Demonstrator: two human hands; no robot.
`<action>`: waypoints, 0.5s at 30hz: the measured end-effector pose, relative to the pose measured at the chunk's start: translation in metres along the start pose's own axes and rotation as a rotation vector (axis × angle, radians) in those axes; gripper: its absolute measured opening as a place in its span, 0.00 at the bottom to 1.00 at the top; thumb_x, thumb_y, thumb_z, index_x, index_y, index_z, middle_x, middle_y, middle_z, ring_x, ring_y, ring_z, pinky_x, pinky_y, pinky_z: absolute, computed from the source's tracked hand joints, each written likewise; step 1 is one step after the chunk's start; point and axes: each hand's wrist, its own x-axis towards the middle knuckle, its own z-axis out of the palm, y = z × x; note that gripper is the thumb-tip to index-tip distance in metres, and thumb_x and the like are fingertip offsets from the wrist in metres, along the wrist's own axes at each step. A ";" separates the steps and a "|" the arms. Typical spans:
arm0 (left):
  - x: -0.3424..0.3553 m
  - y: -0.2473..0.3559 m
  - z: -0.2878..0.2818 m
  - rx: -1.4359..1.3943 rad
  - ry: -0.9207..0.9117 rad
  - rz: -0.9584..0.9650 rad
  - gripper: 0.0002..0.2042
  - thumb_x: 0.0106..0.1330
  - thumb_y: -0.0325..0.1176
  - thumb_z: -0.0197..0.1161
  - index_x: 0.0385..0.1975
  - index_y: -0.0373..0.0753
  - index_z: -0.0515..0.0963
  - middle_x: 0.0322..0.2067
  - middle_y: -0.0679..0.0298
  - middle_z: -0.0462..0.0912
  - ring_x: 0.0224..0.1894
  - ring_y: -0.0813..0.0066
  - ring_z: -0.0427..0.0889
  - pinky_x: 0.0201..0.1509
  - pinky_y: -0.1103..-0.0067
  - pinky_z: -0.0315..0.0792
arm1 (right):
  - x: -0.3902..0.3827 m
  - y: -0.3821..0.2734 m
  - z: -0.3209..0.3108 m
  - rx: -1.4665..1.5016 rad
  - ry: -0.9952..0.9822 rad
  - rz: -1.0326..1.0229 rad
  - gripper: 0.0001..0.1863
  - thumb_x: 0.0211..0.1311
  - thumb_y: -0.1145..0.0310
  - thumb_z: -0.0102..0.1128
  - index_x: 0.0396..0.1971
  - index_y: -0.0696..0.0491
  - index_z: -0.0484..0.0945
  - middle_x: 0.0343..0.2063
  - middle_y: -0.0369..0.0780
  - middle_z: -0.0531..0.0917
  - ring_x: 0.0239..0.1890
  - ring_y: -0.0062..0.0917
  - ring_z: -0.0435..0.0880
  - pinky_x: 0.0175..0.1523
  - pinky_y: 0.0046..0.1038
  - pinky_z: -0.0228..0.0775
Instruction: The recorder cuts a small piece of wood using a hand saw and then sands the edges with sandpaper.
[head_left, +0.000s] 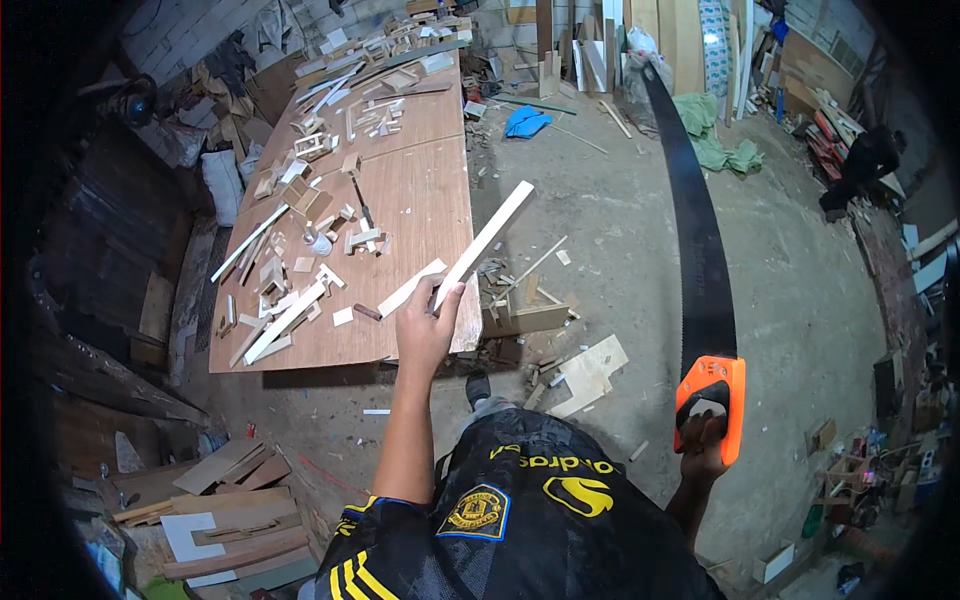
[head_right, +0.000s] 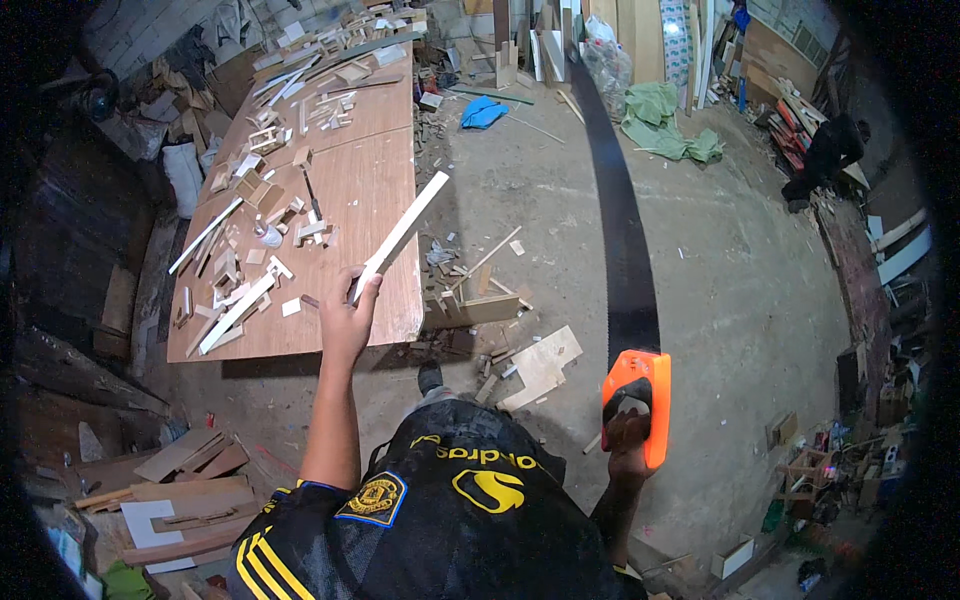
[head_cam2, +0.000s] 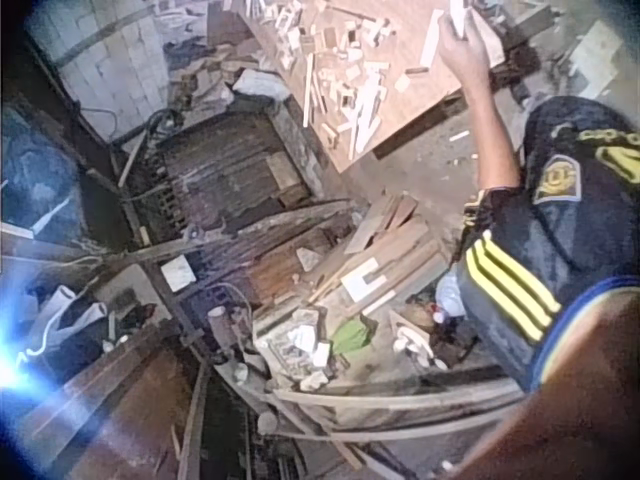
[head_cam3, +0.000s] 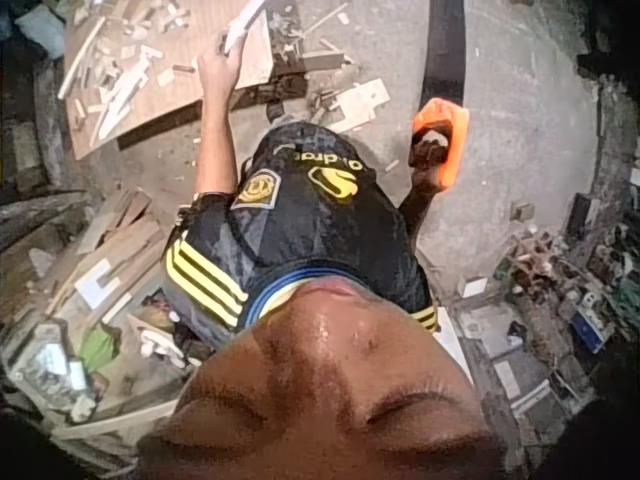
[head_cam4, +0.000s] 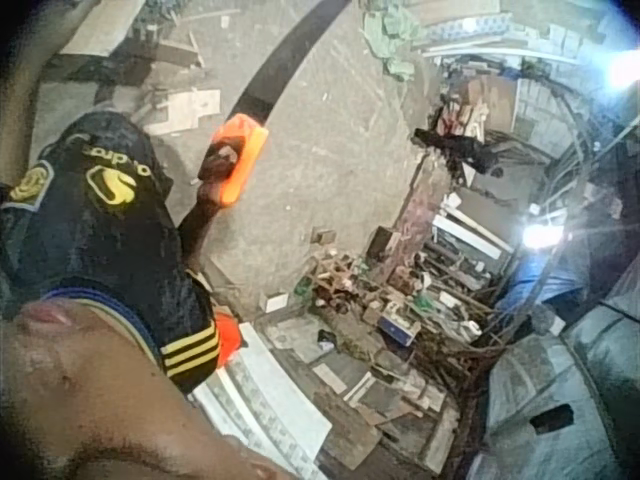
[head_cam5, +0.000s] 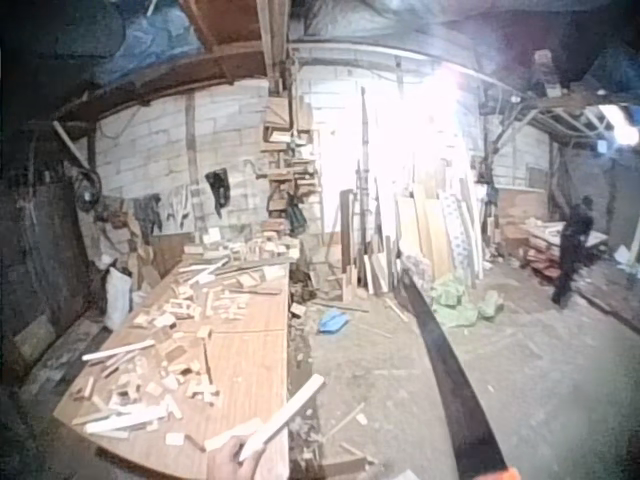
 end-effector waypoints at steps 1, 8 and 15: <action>-0.001 -0.006 0.001 -0.087 0.042 0.032 0.13 0.65 0.39 0.61 0.31 0.33 0.77 0.21 0.61 0.78 0.20 0.74 0.72 0.25 0.78 0.66 | 0.001 0.000 -0.001 0.059 0.011 0.022 0.13 0.69 0.69 0.48 0.22 0.50 0.61 0.11 0.29 0.58 0.10 0.15 0.54 0.17 0.21 0.46; -0.002 -0.031 -0.010 -0.805 -0.205 -0.543 0.13 0.69 0.40 0.57 0.43 0.38 0.69 0.18 0.71 0.69 0.17 0.87 0.64 0.19 0.85 0.57 | 0.006 0.012 0.005 -0.087 0.170 0.279 0.10 0.68 0.72 0.47 0.25 0.50 0.61 0.12 0.29 0.59 0.10 0.12 0.54 0.16 0.19 0.45; -0.017 -0.074 -0.055 -0.555 -0.025 -0.575 0.12 0.71 0.41 0.52 0.42 0.39 0.69 0.20 0.66 0.76 0.18 0.85 0.70 0.20 0.85 0.62 | 0.005 0.030 0.017 -0.262 0.113 0.455 0.07 0.62 0.72 0.55 0.25 0.54 0.70 0.14 0.32 0.70 0.13 0.15 0.66 0.18 0.19 0.55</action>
